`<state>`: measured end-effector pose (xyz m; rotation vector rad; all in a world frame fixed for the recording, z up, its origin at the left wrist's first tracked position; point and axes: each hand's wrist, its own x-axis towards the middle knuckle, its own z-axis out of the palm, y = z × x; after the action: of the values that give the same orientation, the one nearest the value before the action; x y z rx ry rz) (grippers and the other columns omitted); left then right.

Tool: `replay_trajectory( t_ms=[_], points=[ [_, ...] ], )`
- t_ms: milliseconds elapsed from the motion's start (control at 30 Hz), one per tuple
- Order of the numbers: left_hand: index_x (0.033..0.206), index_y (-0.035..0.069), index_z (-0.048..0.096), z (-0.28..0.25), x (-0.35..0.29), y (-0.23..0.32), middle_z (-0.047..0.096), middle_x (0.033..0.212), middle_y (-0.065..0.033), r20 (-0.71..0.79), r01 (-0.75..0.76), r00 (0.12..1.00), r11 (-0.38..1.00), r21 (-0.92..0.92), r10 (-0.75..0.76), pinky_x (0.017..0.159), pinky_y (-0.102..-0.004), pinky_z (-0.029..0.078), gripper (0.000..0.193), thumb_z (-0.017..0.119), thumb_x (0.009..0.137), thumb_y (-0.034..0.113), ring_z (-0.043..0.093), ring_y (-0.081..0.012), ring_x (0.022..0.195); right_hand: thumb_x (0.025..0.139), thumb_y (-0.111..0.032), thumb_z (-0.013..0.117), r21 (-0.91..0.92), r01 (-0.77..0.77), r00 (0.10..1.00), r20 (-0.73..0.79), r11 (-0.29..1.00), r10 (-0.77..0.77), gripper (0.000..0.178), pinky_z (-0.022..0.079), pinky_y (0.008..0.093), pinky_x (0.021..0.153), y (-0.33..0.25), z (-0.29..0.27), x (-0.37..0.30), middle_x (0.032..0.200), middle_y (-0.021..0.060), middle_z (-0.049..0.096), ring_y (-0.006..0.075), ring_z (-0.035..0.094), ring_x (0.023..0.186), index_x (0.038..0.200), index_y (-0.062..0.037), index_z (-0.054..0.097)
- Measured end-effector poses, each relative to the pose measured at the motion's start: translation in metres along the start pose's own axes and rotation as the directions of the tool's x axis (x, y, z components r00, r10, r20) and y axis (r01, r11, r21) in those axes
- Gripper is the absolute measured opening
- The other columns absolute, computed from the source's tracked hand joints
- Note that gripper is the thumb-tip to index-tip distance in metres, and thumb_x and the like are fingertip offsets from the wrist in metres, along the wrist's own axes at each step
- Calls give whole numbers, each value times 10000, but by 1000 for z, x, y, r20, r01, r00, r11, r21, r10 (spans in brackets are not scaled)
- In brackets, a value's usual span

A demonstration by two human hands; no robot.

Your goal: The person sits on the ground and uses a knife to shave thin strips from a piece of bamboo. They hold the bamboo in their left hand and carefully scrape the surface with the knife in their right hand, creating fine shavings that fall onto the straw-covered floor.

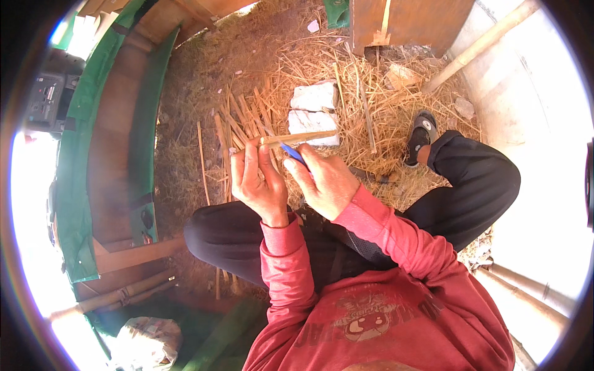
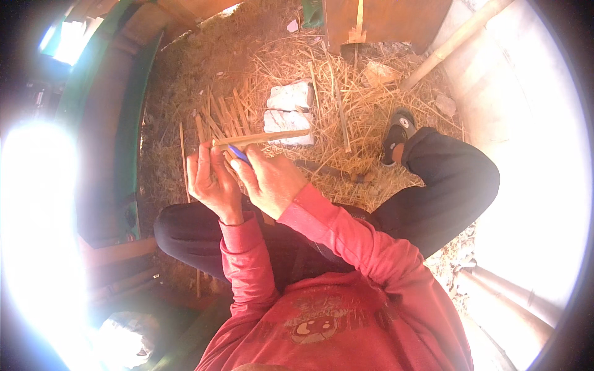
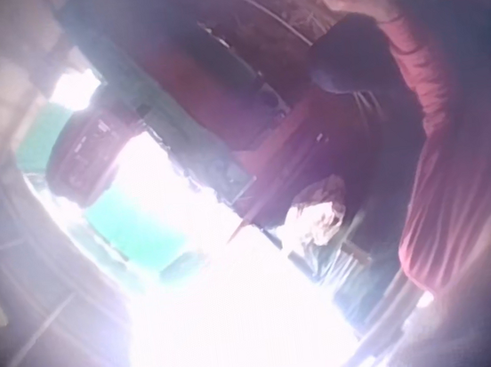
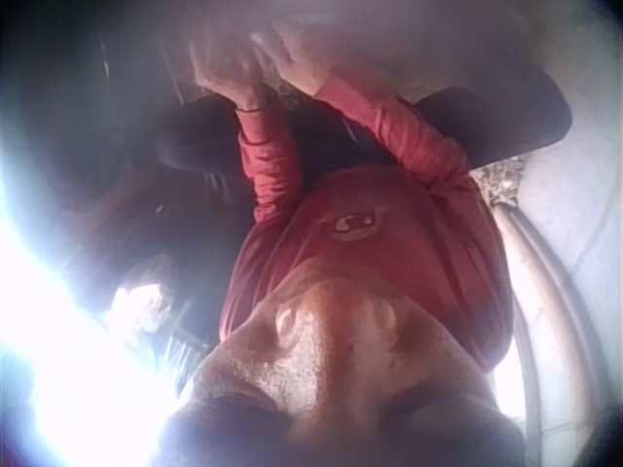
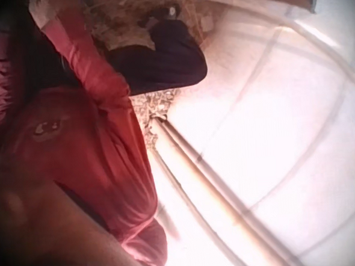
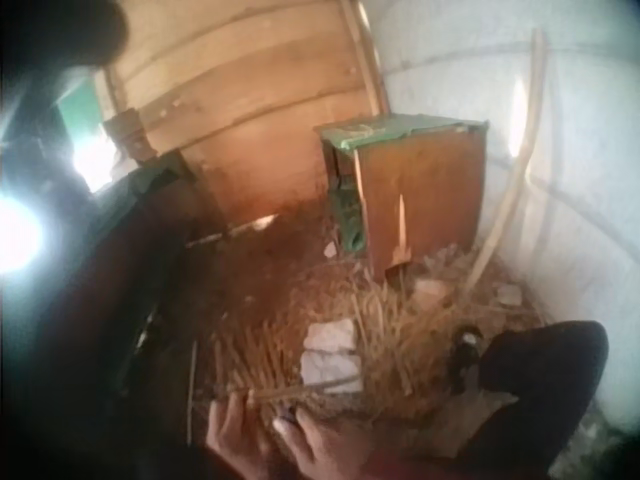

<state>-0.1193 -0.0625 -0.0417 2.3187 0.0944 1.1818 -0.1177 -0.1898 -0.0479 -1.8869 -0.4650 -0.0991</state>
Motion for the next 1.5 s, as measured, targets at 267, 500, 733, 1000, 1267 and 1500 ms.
replay_trajectory(
  t_ms=[267, 500, 733, 1000, 1267, 1500],
  points=[
    [1003, 7, 697, -9, -3, -7, 639, 867, -95, 48, 45, 998, 999, -25, -43, 639, -328, 495, 134, 646, 878, 14, 630, -230, 727, 988, -248, 520, -263, -155, 985, 32, 952, 169, 240, 463, 508, 460, 25, 22, 4, 549, 229, 562, 452, 597, 543, 1053, -18, 534],
    [1035, 6, 692, 2, 5, -3, 664, 929, -107, 121, -32, 992, 994, -106, 45, 687, -316, 511, 182, 643, 866, -40, 651, -227, 793, 964, -228, 570, -90, -53, 996, -73, 995, 46, 204, 441, 512, 438, 24, 13, 9, 540, 240, 545, 454, 594, 535, 958, -30, 522],
    [1047, 8, 690, -3, 2, -13, 665, 931, -95, 111, -7, 994, 992, -124, 21, 705, -314, 512, 193, 622, 877, -55, 651, -218, 807, 959, -250, 576, -193, -127, 991, 11, 973, 131, 220, 444, 508, 437, 16, 15, 4, 542, 231, 555, 439, 601, 530, 979, -38, 519],
    [1037, -17, 680, -5, -1, -15, 656, 927, -91, 110, -28, 993, 997, -79, 37, 675, -291, 506, 143, 622, 912, 19, 642, -187, 755, 969, -248, 564, -243, -192, 980, 4, 951, 199, 245, 460, 498, 437, 44, 14, -1, 531, 223, 559, 429, 607, 518, 974, -6, 526],
    [1057, -17, 680, 4, 2, -14, 626, 916, -76, 88, 2, 996, 996, -90, 6, 636, -258, 513, 157, 594, 949, 57, 638, -140, 746, 978, -306, 533, -403, -341, 934, -38, 850, 356, 266, 498, 528, 523, 117, 32, 11, 663, 232, 632, 444, 628, 606, 1038, -48, 557],
    [992, 7, 689, 6, -3, 0, 617, 850, -95, 45, 44, 998, 996, -79, -40, 609, -316, 472, 112, 626, 906, 43, 614, -205, 712, 1003, -356, 454, -629, -371, 827, 112, 683, 552, 401, 535, 514, 747, 172, 28, 12, 901, 222, 682, 396, 677, 873, 1189, -24, 581]
  ],
)
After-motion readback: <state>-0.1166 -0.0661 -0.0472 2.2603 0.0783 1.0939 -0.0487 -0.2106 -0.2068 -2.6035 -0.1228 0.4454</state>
